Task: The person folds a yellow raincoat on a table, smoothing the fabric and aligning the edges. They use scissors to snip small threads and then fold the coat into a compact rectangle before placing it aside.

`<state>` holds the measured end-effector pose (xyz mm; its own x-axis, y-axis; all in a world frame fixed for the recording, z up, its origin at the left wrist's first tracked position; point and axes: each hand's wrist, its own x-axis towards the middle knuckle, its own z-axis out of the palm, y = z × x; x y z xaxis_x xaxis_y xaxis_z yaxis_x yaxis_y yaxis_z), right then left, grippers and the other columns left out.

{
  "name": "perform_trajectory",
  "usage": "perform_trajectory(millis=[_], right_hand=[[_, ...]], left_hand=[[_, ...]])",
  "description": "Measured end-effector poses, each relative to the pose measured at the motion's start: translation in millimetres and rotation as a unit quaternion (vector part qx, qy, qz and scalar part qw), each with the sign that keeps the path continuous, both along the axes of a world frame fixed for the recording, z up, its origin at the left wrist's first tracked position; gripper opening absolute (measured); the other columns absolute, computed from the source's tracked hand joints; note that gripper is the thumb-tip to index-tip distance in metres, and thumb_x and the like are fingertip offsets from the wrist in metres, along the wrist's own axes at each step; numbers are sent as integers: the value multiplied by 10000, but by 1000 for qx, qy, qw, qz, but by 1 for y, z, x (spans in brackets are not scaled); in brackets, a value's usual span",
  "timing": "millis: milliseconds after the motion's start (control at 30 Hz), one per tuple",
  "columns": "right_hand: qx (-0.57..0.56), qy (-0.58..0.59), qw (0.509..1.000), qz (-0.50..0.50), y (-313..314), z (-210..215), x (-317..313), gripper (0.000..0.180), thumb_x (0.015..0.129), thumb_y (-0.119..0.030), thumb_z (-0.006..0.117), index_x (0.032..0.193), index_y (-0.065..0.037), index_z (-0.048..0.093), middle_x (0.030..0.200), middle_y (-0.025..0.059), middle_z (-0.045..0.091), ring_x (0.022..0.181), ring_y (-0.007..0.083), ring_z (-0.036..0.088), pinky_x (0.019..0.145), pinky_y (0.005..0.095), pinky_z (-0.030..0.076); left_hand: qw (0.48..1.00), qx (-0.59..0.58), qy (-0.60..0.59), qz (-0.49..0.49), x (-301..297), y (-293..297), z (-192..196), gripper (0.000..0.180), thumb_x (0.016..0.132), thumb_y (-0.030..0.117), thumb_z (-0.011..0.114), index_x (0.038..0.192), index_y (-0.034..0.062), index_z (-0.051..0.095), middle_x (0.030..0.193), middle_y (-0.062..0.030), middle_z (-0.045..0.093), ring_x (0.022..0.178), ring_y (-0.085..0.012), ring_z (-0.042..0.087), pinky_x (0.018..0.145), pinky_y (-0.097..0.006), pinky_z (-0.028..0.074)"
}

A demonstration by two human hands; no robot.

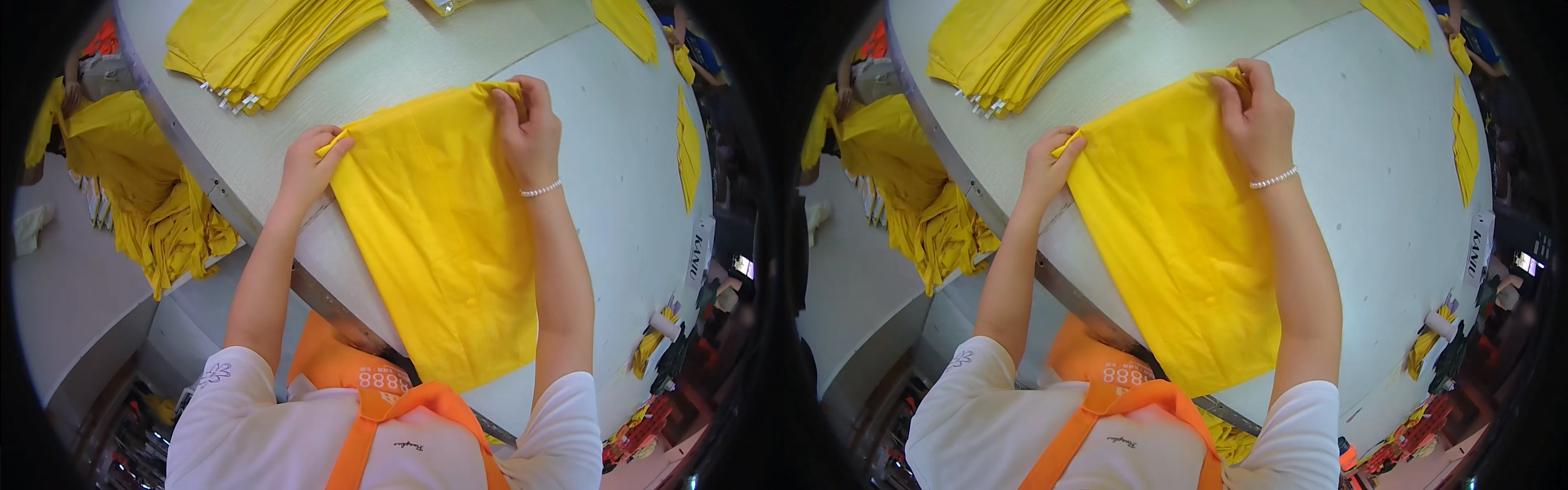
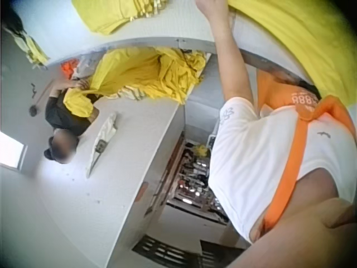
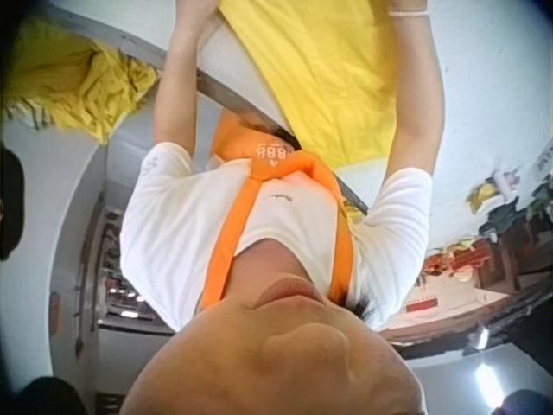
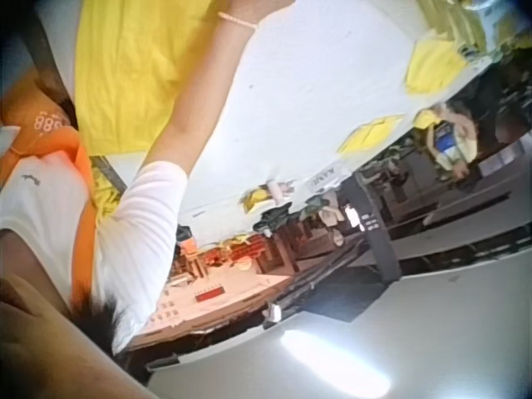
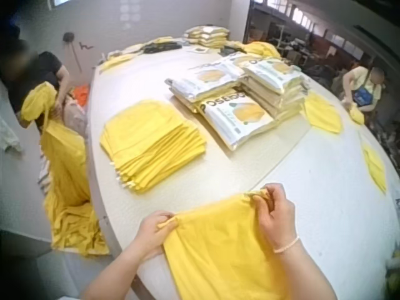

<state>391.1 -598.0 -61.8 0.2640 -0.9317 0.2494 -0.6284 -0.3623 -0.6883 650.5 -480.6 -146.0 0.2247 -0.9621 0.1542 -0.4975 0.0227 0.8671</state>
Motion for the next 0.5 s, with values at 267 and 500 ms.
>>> perform_trajectory(millis=[267, 500], right_hand=[[192, 243, 951, 15, -12, -73, 14, 333, 948, -343, 395, 1100, -58, 475, 877, 209, 639, 795, 383, 612, 686, 430, 484], [11, 242, 968, 68, 35, -59, 31, 365, 872, -235, 527, 1188, -58, 478, 1143, 131, 580, 1040, 294, 558, 861, 426, 447]], left_hand=[[909, 365, -199, 27, -17, 19, 57, 337, 773, 250, 693, 1028, 43, 614, 985, -144, 622, 901, -265, 598, 778, -345, 455], [870, 29, -421, -255, -71, 10, 49, 673, 807, 494, 575, 1374, 187, 384, 1465, -62, 283, 1366, -292, 200, 1088, -507, 149]])
